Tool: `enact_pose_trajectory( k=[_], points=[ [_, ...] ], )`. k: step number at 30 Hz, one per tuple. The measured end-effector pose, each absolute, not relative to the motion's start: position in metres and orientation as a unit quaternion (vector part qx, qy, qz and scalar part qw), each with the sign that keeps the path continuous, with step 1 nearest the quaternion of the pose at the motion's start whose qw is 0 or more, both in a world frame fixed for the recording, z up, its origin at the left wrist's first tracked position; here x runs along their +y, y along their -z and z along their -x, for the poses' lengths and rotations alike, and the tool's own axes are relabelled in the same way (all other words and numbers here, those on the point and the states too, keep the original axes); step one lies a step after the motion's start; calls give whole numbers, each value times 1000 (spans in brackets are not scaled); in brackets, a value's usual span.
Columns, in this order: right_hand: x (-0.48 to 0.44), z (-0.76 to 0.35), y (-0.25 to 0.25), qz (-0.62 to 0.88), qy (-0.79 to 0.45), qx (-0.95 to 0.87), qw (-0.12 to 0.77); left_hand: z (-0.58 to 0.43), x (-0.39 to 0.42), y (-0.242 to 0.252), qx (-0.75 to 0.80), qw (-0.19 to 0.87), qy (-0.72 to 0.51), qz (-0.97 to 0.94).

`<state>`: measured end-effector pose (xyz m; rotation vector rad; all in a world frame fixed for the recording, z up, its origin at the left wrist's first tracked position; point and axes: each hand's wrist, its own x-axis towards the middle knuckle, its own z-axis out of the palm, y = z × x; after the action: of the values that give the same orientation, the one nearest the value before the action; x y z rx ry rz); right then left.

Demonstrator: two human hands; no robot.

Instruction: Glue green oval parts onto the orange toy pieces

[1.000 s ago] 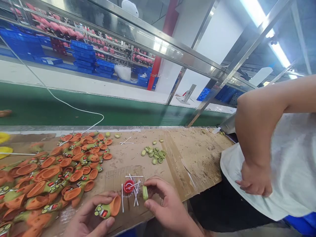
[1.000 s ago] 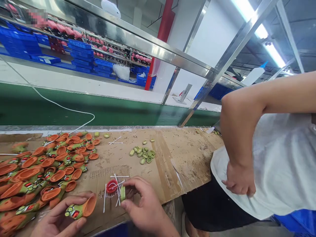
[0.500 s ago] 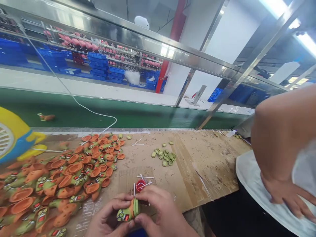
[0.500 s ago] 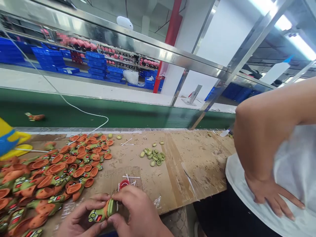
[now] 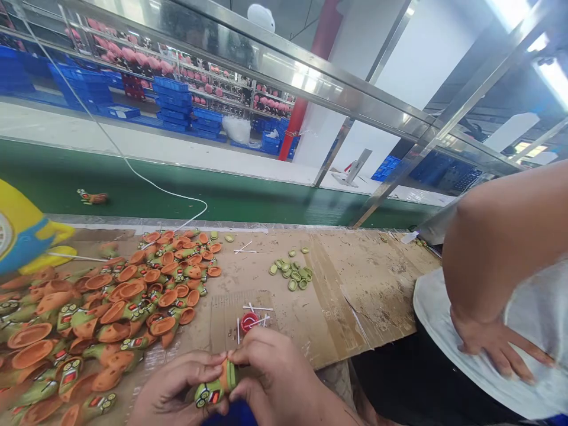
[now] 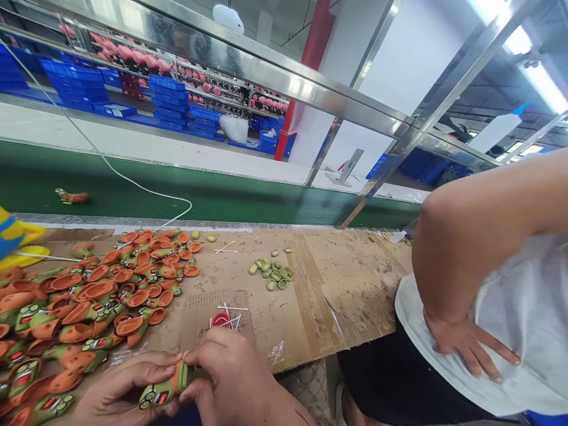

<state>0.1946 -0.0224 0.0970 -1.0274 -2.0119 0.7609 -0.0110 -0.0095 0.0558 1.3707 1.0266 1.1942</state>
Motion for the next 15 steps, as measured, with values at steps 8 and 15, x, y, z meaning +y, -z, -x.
enact_pose_trajectory(
  k=[8, 15],
  points=[
    [-20, -187, -91, 404, -218, -799, 389, 7, -10, -65, 507, 596, -464, -417],
    [-26, -179, -99, 348, -188, -829, 395, 8, -23, -61, 423, 745, -467, -219]
  ],
)
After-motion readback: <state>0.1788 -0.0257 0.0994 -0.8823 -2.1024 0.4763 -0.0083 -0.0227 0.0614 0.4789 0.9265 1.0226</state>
